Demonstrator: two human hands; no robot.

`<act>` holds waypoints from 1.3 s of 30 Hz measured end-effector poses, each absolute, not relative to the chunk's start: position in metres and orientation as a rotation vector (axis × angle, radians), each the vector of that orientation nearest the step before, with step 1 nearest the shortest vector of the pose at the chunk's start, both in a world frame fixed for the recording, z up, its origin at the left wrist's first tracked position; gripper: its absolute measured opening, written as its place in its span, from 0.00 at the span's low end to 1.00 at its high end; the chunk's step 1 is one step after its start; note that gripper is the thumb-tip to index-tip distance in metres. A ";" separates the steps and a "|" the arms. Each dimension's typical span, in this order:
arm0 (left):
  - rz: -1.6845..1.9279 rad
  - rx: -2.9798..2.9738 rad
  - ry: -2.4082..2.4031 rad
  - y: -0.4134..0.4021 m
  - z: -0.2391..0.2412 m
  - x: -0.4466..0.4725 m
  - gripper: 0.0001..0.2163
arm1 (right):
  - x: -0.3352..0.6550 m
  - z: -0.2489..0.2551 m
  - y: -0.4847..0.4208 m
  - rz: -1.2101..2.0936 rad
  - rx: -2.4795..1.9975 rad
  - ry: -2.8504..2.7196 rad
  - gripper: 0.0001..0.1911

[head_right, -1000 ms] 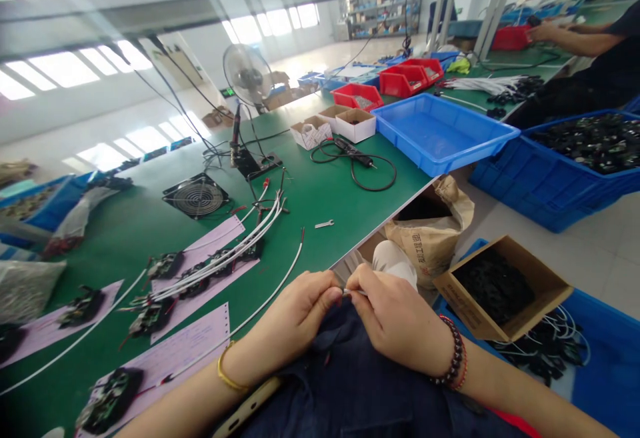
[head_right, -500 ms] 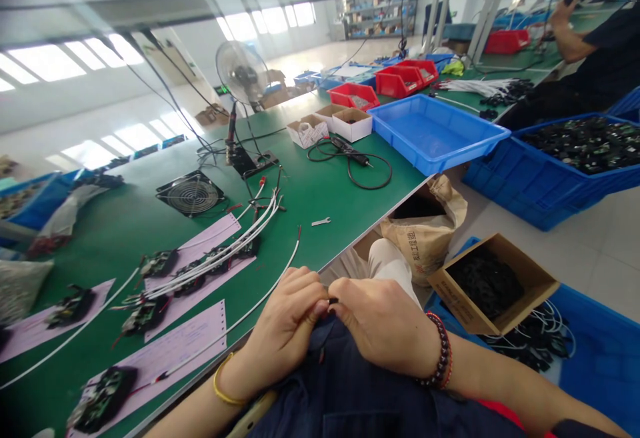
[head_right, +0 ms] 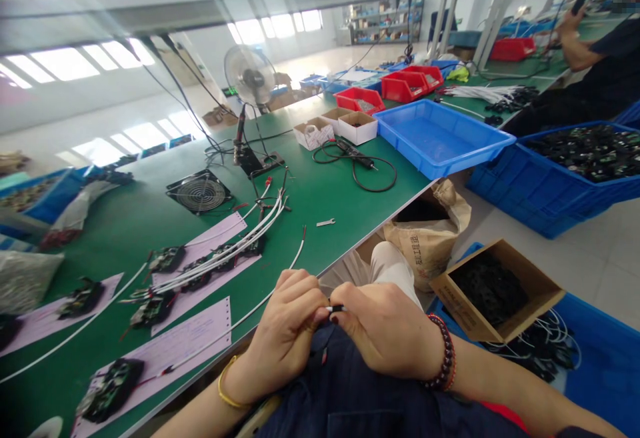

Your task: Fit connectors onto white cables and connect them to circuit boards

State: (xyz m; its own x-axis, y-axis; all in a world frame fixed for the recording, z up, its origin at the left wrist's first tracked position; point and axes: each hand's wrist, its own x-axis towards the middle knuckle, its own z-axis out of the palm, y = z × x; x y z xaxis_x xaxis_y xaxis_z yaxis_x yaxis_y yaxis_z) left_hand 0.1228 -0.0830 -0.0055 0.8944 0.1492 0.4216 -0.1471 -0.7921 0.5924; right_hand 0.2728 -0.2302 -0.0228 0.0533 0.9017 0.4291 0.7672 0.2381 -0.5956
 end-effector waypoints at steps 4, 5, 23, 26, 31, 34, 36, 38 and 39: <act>0.614 2.404 0.001 -0.083 -0.005 0.122 0.13 | 0.273 -0.024 -0.229 0.187 -1.546 -1.754 0.17; 0.612 2.400 0.001 -0.083 -0.006 0.122 0.13 | 0.274 -0.024 -0.229 0.194 -1.543 -1.752 0.18; 0.436 2.588 -0.055 -0.060 0.002 0.139 0.17 | 0.291 -0.033 -0.229 0.223 -1.604 -1.534 0.07; 0.387 2.594 -0.079 -0.058 0.000 0.152 0.17 | 0.298 -0.038 -0.230 0.264 -1.603 -1.495 0.07; 0.293 2.582 -0.094 -0.048 -0.002 0.177 0.15 | 0.320 -0.063 -0.225 0.330 -1.595 -1.350 0.10; 0.257 2.697 0.005 -0.016 0.009 0.207 0.09 | 0.347 -0.085 -0.204 0.409 -1.554 -1.150 0.14; 0.197 2.818 0.169 0.021 0.022 0.236 0.07 | 0.368 -0.096 -0.178 0.499 -1.490 -1.013 0.19; 0.142 2.906 0.346 0.065 0.035 0.271 0.07 | 0.389 -0.104 -0.147 0.611 -1.399 -0.907 0.25; 0.149 2.926 0.403 0.087 0.040 0.289 0.07 | 0.399 -0.108 -0.130 0.676 -1.352 -0.871 0.28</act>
